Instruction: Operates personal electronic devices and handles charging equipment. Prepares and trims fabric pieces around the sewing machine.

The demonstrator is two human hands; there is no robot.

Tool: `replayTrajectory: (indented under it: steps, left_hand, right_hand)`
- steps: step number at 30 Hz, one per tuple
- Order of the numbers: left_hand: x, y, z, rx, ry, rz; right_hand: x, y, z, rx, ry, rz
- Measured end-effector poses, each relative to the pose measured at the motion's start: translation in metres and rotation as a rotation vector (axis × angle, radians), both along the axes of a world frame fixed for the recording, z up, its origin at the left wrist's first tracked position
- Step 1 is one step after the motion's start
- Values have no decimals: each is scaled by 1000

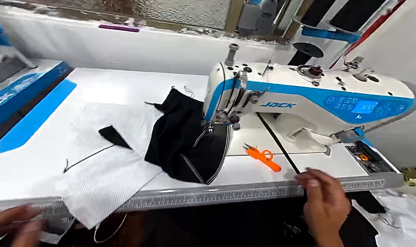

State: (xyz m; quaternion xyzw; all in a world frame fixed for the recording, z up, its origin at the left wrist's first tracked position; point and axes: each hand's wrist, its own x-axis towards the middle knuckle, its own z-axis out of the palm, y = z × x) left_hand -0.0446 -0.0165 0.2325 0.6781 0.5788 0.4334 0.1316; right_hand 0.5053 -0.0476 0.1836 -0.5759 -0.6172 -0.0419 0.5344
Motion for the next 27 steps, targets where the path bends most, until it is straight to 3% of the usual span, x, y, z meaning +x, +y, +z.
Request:
replayTrajectory:
  steps: [2, 3, 5, 7, 12, 16, 21, 27]
  left_hand:
    - [48, 49, 17, 18, 176, -474]
    - [82, 73, 20, 59, 332, -614]
    - [144, 114, 9, 210, 672, -720]
    - [179, 139, 3, 294, 832, -829]
    - [207, 137, 13, 322, 754, -1114]
    - [223, 153, 16, 267, 659, -1184]
    - [215, 220, -7, 375, 605, -1151]
    - [211, 209, -23, 379, 581, -1164]
  right_hand:
    - [-34, 13, -5, -102, -139, 98]
    - [-55, 20, -6, -145, -209, 170]
    - [-95, 37, -3, -194, -324, 301]
    - [-121, 58, 4, -256, -401, 391]
    - [-106, 113, 21, -312, -607, 540]
    - [-74, 148, 25, -59, -915, 699]
    - [-61, 167, 20, 100, -1003, 857]
    - [-71, 174, 25, -82, -889, 898]
